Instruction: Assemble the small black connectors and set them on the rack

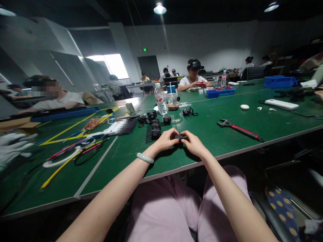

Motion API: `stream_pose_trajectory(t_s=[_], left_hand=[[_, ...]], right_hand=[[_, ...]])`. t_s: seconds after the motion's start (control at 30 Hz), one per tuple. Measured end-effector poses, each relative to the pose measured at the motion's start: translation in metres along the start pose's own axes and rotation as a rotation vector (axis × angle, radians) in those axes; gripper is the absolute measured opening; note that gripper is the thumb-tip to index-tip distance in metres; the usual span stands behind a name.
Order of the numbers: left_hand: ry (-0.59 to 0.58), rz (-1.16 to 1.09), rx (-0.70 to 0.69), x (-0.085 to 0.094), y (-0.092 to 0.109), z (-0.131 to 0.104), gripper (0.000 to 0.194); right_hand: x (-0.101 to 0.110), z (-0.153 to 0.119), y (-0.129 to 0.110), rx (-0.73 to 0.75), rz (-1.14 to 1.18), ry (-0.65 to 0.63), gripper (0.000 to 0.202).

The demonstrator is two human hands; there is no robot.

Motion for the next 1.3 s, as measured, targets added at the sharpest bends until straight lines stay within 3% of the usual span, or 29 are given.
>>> stream_pose_trajectory(t_s=[0.57,0.77,1.3], left_hand=[[0.007,0.021,-0.054,-0.003,-0.002,0.002,0.014],[0.008,0.034,-0.078,-0.002,0.002,0.0,0.013],[0.028,0.065,-0.106,-0.001,0.006,0.0,0.013]], right_hand=[[-0.001,-0.001,-0.002,0.025,-0.007,-0.016,0.028],[0.0,0.0,-0.002,0.026,-0.126,0.008,0.026],[0.001,0.003,-0.002,-0.032,-0.17,0.021,0.022]])
Point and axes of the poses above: each hand's wrist, its own z-axis towards the middle knuckle, its own x-axis out of the back of the hand, y = z × x, the point moved 7 cm from there along z, towards the middle knuckle, and after that the axes turned 7 degrees about z, right-handed, at the moved point
